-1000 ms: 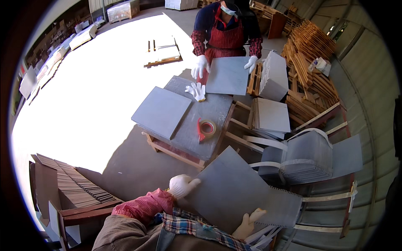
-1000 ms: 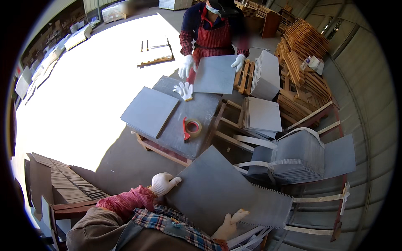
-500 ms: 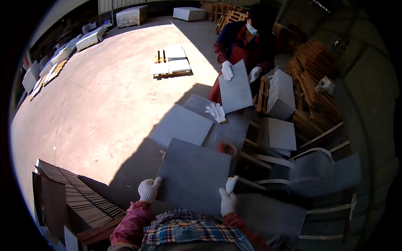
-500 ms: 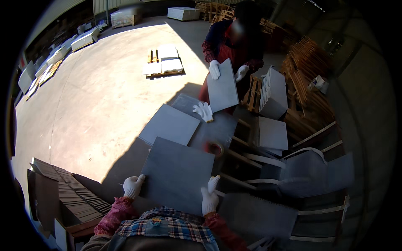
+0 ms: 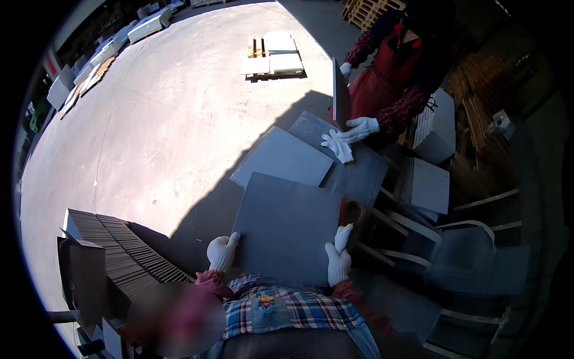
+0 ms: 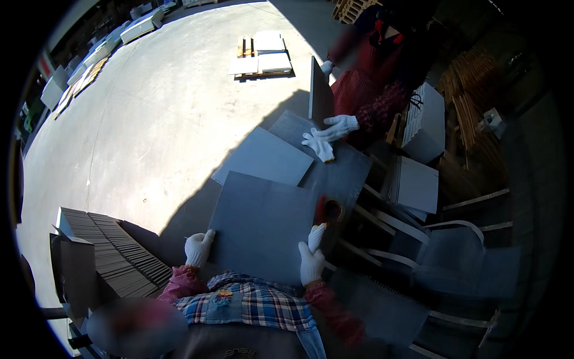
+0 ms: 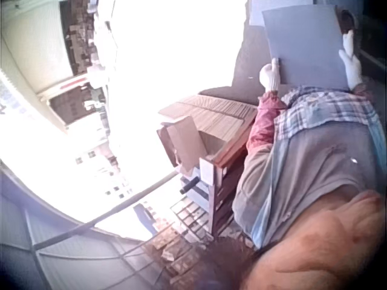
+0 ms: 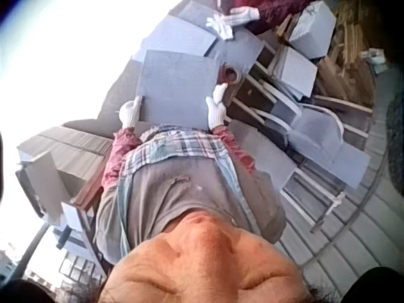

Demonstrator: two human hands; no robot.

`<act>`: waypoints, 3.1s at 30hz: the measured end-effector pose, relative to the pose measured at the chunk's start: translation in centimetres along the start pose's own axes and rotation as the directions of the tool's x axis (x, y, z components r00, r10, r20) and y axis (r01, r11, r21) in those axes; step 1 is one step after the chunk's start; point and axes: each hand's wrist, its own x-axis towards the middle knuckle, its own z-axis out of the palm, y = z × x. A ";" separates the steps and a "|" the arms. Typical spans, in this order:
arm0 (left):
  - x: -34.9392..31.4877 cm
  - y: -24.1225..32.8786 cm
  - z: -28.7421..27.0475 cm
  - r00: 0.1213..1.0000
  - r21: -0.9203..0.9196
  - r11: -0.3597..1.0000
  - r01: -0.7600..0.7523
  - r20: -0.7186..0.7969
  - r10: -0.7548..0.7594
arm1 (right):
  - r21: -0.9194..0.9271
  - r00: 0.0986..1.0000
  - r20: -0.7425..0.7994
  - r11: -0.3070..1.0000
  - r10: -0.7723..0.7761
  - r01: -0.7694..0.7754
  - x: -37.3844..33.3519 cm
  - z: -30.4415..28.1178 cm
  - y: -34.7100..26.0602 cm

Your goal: The person unpacks a box of gray tiles, removes plastic wrapping, and stacks them on a workbench. They then place tiles into a cardboard box and seal it with tape. A coworker assists by handing over tiles and applying tape.

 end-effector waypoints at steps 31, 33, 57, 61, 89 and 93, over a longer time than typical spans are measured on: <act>13.9 3.5 -1.1 0.988 0.052 0.997 -0.054 0.147 0.046 | 0.048 0.996 -0.062 0.997 0.069 -0.066 7.4 8.1 -0.1; 14.7 4.4 -1.1 0.988 0.044 0.997 -0.059 0.148 0.052 | 0.074 0.997 -0.071 0.996 -0.044 0.050 8.6 8.7 -0.1; 35.3 10.8 2.8 0.910 0.164 0.959 -0.232 0.385 0.155 | -0.582 0.929 -0.363 0.760 0.075 -0.289 22.1 17.3 -1.3; 37.5 8.7 4.6 0.868 0.319 0.878 -0.358 0.460 0.187 | -0.613 0.930 -0.367 0.751 0.003 -0.244 20.5 16.1 2.7; 37.6 5.0 8.3 0.787 -0.053 0.946 -0.319 0.541 0.295 | -0.633 0.889 -0.455 0.685 0.048 -0.361 13.0 13.9 -2.0; 40.9 1.4 10.2 0.768 -0.114 0.962 -0.250 0.581 0.268 | -0.706 0.912 -0.406 0.654 -0.060 -0.271 11.9 12.1 3.5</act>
